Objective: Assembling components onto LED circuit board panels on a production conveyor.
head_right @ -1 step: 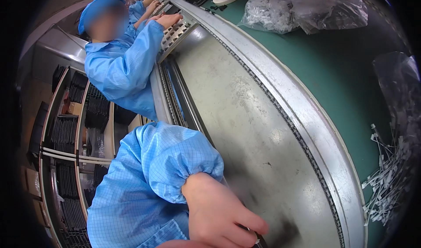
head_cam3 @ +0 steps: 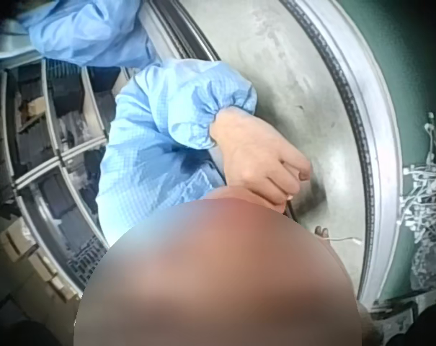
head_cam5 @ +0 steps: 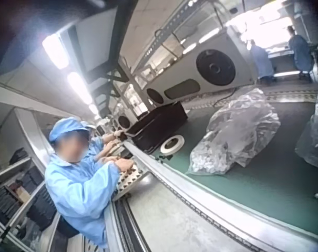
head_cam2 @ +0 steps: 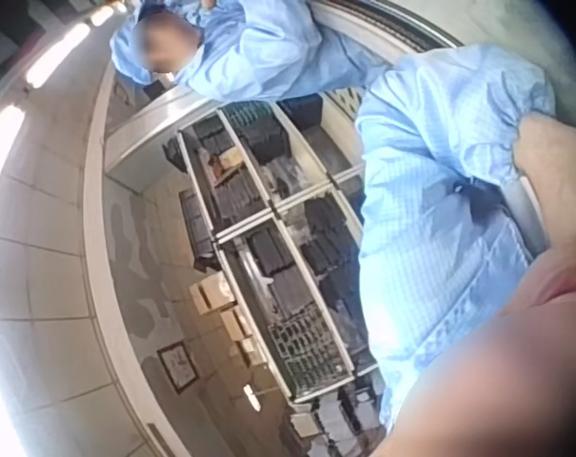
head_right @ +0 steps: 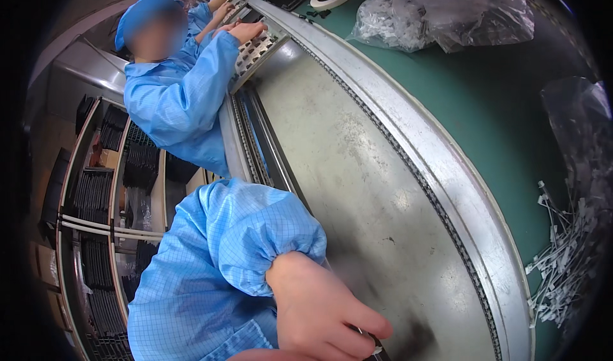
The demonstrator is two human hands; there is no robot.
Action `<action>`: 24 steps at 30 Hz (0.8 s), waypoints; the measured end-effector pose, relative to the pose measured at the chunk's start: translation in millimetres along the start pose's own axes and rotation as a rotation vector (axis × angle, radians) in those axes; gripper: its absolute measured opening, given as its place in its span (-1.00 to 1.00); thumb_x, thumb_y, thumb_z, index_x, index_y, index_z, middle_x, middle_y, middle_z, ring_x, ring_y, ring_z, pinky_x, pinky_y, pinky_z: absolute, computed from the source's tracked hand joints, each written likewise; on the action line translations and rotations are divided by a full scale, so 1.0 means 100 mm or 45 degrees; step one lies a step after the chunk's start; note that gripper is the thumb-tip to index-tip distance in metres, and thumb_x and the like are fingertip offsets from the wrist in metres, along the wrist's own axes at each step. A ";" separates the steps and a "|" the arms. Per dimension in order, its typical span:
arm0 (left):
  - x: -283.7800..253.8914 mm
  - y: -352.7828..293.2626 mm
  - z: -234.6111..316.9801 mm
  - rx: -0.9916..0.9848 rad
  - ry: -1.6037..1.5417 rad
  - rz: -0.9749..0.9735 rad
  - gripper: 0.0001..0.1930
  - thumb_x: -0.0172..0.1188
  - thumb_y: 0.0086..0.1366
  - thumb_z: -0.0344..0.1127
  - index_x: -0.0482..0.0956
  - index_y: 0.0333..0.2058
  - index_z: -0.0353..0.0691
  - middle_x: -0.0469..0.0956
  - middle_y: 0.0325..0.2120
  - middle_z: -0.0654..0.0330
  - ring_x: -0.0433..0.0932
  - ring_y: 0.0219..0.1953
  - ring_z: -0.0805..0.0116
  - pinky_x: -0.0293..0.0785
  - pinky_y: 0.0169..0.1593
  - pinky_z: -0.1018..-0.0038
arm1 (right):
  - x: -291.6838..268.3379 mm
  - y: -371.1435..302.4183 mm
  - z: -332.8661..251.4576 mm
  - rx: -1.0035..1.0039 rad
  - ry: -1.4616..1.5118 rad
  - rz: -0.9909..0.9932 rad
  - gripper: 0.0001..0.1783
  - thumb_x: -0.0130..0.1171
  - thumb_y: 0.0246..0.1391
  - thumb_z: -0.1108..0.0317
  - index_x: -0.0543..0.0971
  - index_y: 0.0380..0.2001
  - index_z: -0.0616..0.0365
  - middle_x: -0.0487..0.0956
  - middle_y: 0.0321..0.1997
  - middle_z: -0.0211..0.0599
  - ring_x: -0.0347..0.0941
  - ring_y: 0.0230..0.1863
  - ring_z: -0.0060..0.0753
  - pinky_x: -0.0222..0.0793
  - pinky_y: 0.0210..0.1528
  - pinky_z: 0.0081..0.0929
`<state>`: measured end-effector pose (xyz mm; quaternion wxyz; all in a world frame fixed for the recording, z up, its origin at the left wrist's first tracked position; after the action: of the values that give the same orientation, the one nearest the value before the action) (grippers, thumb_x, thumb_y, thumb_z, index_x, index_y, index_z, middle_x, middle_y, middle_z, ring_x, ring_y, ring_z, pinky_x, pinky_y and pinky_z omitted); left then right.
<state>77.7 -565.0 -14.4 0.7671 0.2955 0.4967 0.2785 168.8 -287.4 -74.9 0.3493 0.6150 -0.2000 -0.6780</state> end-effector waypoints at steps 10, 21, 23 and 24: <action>-0.04 -0.10 0.03 -0.268 -0.340 -0.041 -0.73 0.03 0.40 -0.43 0.46 -0.55 -0.19 0.30 -0.61 0.21 0.39 -0.49 0.23 0.48 -0.19 0.19 | 0.03 -0.14 0.33 1.098 0.205 -0.354 -0.68 0.06 0.29 0.51 0.55 0.07 0.35 0.60 0.11 0.20 0.51 0.14 0.28 0.38 0.25 0.01; 0.07 -0.11 0.06 -0.294 -0.066 0.210 -0.89 0.14 0.35 -0.42 0.61 -0.31 -0.31 0.42 -0.46 0.22 0.45 -0.41 0.31 0.50 -0.13 0.26 | -0.09 -0.16 0.09 0.282 0.037 -0.562 -0.67 0.08 0.23 0.64 0.54 0.06 0.39 0.59 0.15 0.18 0.50 0.20 0.22 0.38 0.29 -0.07; 0.08 -0.19 0.07 -0.392 -0.006 0.193 -0.89 0.14 0.35 -0.41 0.61 -0.32 -0.30 0.42 -0.45 0.23 0.45 -0.41 0.31 0.50 -0.14 0.26 | 0.04 0.27 0.23 1.149 0.259 -0.331 -0.66 0.07 0.24 0.64 0.52 0.08 0.39 0.58 0.15 0.18 0.50 0.21 0.21 0.37 0.29 -0.07; 0.05 -0.24 0.07 -0.406 -0.025 0.217 -0.88 0.14 0.35 -0.40 0.61 -0.31 -0.29 0.42 -0.45 0.22 0.45 -0.41 0.31 0.50 -0.14 0.27 | 0.08 0.23 0.29 2.087 0.414 -0.148 -0.66 0.06 0.26 0.64 0.50 0.10 0.38 0.58 0.16 0.18 0.50 0.22 0.20 0.37 0.30 -0.07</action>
<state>89.1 -578.4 -32.4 0.7825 0.2141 0.4119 0.4149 145.9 -313.6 -59.7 -0.2193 0.7736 -0.5448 -0.2379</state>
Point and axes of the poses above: each hand's wrist, its own y-axis towards the middle knuckle, its own x-axis out of the palm, z = x × y, the point moved 5 cm from there along y, towards the middle knuckle
